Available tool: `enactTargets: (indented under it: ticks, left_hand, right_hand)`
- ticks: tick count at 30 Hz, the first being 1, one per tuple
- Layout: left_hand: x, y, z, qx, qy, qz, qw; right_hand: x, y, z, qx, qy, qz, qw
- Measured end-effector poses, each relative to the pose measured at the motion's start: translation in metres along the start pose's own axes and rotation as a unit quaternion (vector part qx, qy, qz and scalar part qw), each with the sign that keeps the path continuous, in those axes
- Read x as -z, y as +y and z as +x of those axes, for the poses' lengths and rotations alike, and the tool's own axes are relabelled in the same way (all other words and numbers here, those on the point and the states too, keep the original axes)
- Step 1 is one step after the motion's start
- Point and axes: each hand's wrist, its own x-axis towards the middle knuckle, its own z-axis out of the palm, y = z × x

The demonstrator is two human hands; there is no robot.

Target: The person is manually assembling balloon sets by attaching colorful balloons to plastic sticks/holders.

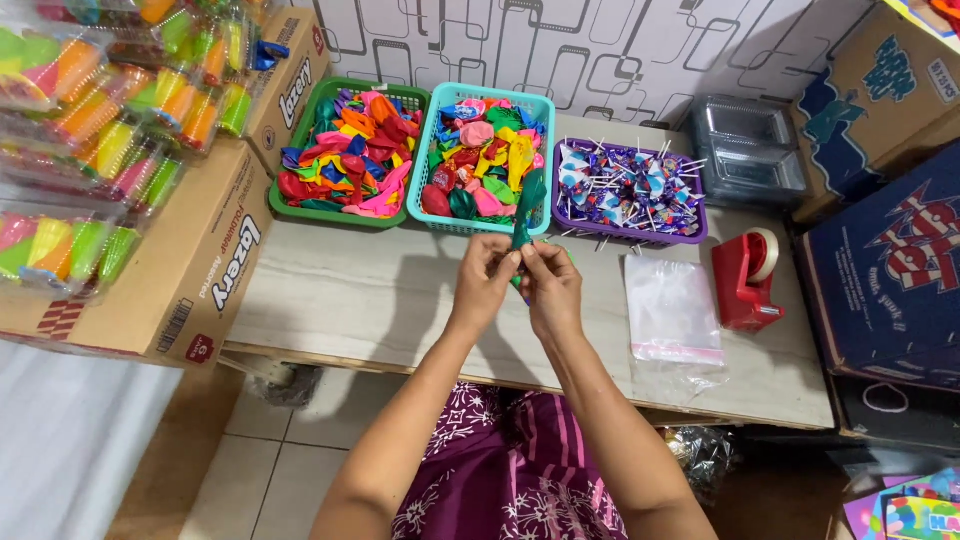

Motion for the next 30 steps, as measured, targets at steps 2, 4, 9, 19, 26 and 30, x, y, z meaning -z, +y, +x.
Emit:
enactTargets:
  ticks: [2, 4, 9, 19, 26, 30]
  left_hand:
    - [-0.005, 0.002, -0.001, 0.048, 0.014, -0.070, 0.996]
    - [-0.002, -0.006, 0.000, 0.093, 0.033, -0.140, 0.985]
    - [0.026, -0.017, 0.009, 0.120, 0.068, -0.096, 0.986]
    - [0.059, -0.003, 0.018, 0.113, -0.001, 0.090, 0.989]
    - [0.051, -0.039, 0.021, 0.123, 0.054, 0.064, 0.989]
    - [0.039, -0.032, 0.023, 0.154, 0.119, -0.058, 0.979]
  right_hand:
    - [-0.002, 0.007, 0.000, 0.003, 0.006, -0.003, 1.000]
    - [-0.003, 0.009, -0.001, 0.005, 0.008, -0.007, 1.000]
    - [0.005, 0.003, 0.013, 0.189, -0.118, -0.193, 0.956]
    - [-0.021, -0.033, 0.044, 0.614, -0.269, -0.484, 0.563]
    - [-0.030, -0.017, 0.060, 0.718, -0.198, -0.499, 0.444]
    - [-0.016, 0.000, 0.070, 0.647, -0.253, -0.493, 0.524]
